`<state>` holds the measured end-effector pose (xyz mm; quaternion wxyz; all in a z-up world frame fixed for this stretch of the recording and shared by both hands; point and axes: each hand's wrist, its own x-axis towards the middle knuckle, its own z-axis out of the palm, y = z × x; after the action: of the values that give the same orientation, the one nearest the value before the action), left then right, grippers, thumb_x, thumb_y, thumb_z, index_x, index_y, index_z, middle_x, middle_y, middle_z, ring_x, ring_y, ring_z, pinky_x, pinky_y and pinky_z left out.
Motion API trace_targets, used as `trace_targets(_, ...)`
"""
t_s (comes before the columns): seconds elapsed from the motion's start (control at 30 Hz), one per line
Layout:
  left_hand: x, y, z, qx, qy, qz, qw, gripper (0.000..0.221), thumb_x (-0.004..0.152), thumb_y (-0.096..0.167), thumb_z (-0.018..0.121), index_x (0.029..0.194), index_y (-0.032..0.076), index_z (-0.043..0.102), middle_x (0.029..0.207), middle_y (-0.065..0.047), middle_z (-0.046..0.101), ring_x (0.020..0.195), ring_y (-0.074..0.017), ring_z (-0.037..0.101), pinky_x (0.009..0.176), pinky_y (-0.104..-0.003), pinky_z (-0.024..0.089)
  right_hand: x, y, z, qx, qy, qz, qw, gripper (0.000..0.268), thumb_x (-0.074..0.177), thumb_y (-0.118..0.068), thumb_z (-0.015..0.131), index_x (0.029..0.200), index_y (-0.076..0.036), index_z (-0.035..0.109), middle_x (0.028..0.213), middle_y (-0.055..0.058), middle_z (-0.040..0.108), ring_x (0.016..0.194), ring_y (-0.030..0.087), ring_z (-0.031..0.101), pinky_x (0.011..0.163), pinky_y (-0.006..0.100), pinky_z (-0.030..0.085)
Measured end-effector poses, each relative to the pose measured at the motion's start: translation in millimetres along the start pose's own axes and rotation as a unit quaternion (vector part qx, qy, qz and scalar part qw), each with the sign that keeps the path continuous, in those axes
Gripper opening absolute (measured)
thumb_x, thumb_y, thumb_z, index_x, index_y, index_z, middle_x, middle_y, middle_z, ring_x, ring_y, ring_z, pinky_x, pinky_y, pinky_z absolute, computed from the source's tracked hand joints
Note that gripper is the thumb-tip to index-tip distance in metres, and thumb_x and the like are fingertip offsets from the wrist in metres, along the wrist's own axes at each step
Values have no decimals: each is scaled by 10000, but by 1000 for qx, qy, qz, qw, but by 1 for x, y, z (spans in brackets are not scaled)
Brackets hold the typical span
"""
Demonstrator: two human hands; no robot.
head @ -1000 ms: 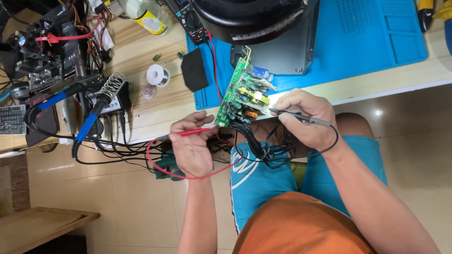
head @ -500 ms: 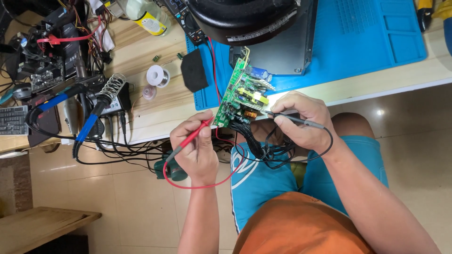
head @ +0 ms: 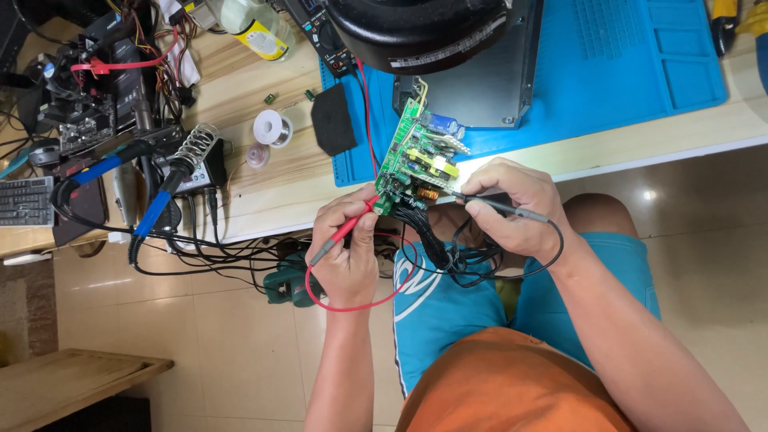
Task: Testing electronic components on a circuit board using multimeter probes at a repair workbench.
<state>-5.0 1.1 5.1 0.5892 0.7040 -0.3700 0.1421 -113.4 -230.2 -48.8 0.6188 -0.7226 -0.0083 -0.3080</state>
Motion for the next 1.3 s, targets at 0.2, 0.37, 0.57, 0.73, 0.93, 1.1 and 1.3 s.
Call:
trace_targets(0.2, -1, 3, -2, 15, -4, -18, 1000, 132, 1100, 113, 712, 1101, -10, 664, 1187, -230, 813, 1118, -337, 810, 979, -424, 640, -1, 1, -1, -12, -7, -6, 1000, 86, 977, -99, 786, 1049, -52, 798, 918, 124, 807, 867, 311, 794, 810, 421, 638)
trace_targets(0.37, 2, 8, -3, 31, -9, -19, 999, 129, 1090, 112, 730, 1099, -9, 689, 1201, -229, 816, 1117, -338, 815, 971, -425, 648, -1, 3, -1, -16, -12, -5, 1000, 94, 982, -109, 787, 1058, -55, 799, 919, 115, 803, 856, 293, 786, 805, 409, 636)
trace_targets(0.57, 6, 7, -1, 26, -10, -21, 999, 136, 1089, 118, 731, 1117, -14, 713, 1216, -227, 813, 1129, -344, 812, 979, -433, 651, 0, 1, -1, -23, -18, -6, 1000, 92, 980, -100, 783, 1058, -54, 799, 916, 120, 803, 849, 303, 783, 800, 409, 636)
trace_targets(0.73, 6, 6, -1, 27, -7, -24, 999, 143, 1091, 128, 735, 1134, -9, 729, 1219, -219, 816, 1136, -344, 812, 977, -428, 655, -1, 4, -1, -31, -19, -14, 999, 90, 972, -90, 793, 1052, -49, 796, 924, 118, 807, 856, 305, 786, 797, 409, 636)
trace_targets(0.93, 5, 6, -2, 29, -17, -29, 999, 147, 1108, 149, 703, 1146, 9, 723, 1243, -204, 812, 1142, -339, 809, 991, -435, 650, -1, 5, -1, -43, -23, -22, 999, 93, 971, -101, 798, 1045, -45, 795, 916, 109, 807, 845, 305, 782, 792, 403, 636)
trace_targets(1.1, 4, 3, -1, 15, -15, -41, 999, 208, 1146, 225, 639, 1154, 24, 691, 1256, -194, 813, 1165, -310, 801, 997, -415, 640, -2, 7, -1, -52, -30, -25, 998, 93, 967, -91, 796, 1049, -47, 799, 921, 124, 807, 834, 325, 778, 777, 420, 636)
trace_targets(1.3, -8, -38, -7, -166, 122, -99, 974, 334, 1223, 346, 424, 1202, 20, 492, 1241, -316, 726, 952, -330, 825, 821, -366, 707, 0, 3, 0, -59, -33, -30, 997, 93, 986, -117, 779, 1055, -58, 800, 898, 112, 798, 820, 317, 777, 771, 398, 627)
